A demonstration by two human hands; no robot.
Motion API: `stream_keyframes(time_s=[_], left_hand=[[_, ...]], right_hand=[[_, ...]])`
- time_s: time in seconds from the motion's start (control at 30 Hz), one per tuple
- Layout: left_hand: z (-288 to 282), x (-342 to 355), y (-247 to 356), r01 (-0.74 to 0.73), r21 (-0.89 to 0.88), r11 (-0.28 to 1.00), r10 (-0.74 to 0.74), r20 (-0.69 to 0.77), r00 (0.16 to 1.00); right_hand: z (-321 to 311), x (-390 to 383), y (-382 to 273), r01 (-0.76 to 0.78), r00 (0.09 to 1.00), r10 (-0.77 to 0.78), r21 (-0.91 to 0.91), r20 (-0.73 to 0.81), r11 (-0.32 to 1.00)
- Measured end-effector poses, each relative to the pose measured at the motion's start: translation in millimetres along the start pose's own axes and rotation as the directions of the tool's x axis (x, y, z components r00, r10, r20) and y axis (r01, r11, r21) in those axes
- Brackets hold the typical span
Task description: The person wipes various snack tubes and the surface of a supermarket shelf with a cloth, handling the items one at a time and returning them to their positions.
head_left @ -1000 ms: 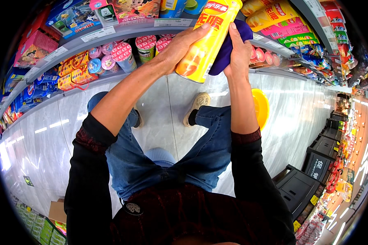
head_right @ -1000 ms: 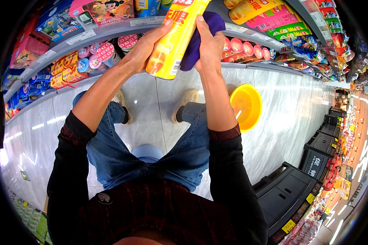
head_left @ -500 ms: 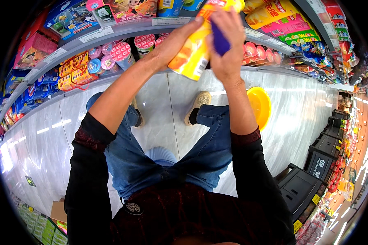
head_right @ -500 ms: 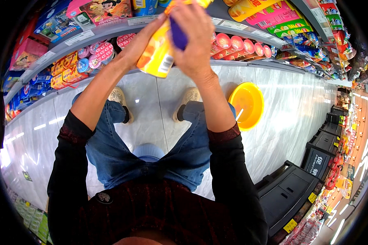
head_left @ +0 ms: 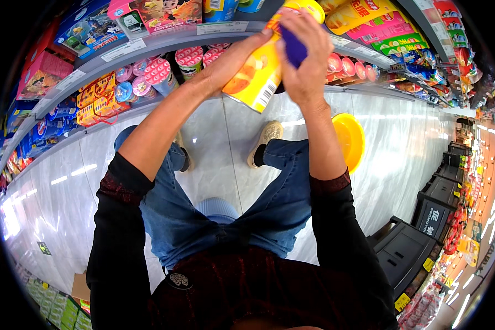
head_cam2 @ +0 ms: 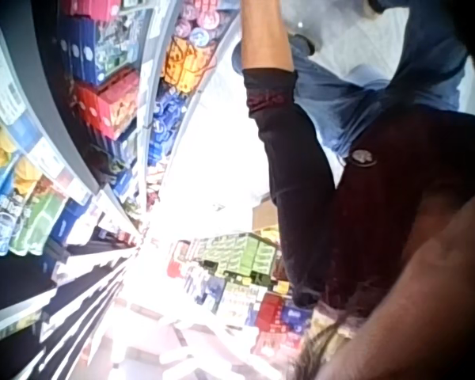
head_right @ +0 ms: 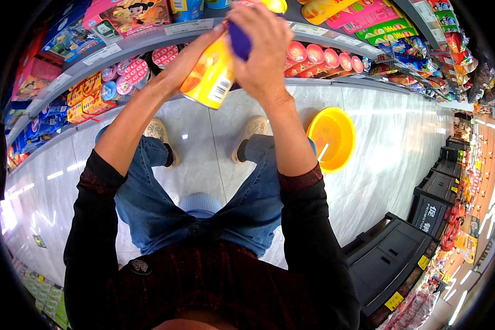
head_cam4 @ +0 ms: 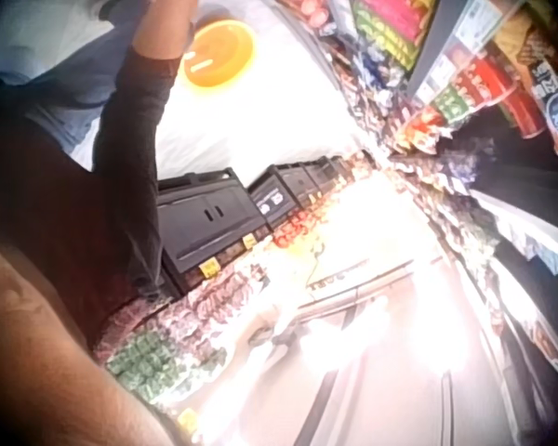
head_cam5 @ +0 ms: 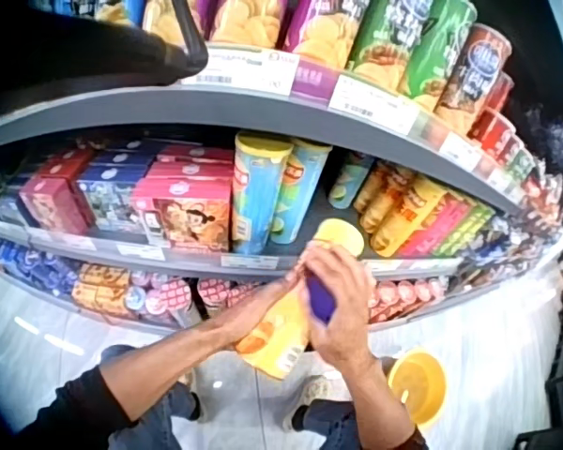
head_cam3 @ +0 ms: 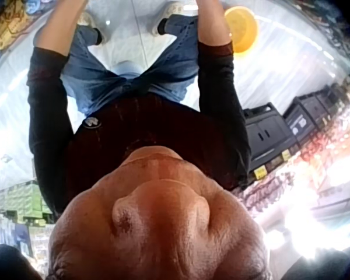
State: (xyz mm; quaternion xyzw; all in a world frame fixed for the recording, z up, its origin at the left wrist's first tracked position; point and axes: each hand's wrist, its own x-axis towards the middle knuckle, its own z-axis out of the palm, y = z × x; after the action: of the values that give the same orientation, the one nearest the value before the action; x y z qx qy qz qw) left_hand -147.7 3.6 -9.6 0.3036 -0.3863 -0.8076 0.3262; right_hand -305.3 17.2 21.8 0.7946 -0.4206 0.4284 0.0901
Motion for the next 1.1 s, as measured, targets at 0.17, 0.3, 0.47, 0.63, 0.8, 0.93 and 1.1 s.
stream_keyframes(time_s=[0.17, 0.3, 0.47, 0.63, 0.8, 0.93, 1.1], left_hand=[[9, -2, -7, 0.024, 0.01, 1.0, -0.024, 0.003, 1.0], [-2, -6, 2, -0.115, -0.056, 0.992, 0.106, -0.14, 0.984], [1, -3, -2, -0.061, -0.03, 0.998, 0.058, -0.097, 0.994], [11, 1, -11, 0.076, 0.041, 0.996, -0.078, 0.042, 0.996], [7, 0, -7, 0.035, 0.19, 0.981, -0.035, -0.001, 0.999], [-7, 3, -11, -0.011, 0.169, 0.986, 0.01, 0.009, 1.0], [3, -1, 0, 0.004, 0.225, 0.974, -0.011, 0.032, 0.999]], right_hand=[[-4, 4, 12, -0.164, 0.982, 0.173, 0.111, -0.075, 0.98], [7, -5, -16, -0.017, 0.994, -0.002, 0.182, 0.108, 0.983], [4, -3, -8, -0.048, 0.989, 0.035, 0.094, 0.142, 0.994], [3, -7, 30, -0.332, 0.926, 0.361, 0.216, -0.111, 0.918], [4, -6, 40, -0.496, 0.755, 0.656, 0.661, 0.008, 0.563], [-16, 7, 44, -0.451, 0.456, 0.876, 0.889, 0.157, 0.076], [-21, -2, 68, -0.357, 0.326, 0.94, 0.934, 0.096, 0.029]])
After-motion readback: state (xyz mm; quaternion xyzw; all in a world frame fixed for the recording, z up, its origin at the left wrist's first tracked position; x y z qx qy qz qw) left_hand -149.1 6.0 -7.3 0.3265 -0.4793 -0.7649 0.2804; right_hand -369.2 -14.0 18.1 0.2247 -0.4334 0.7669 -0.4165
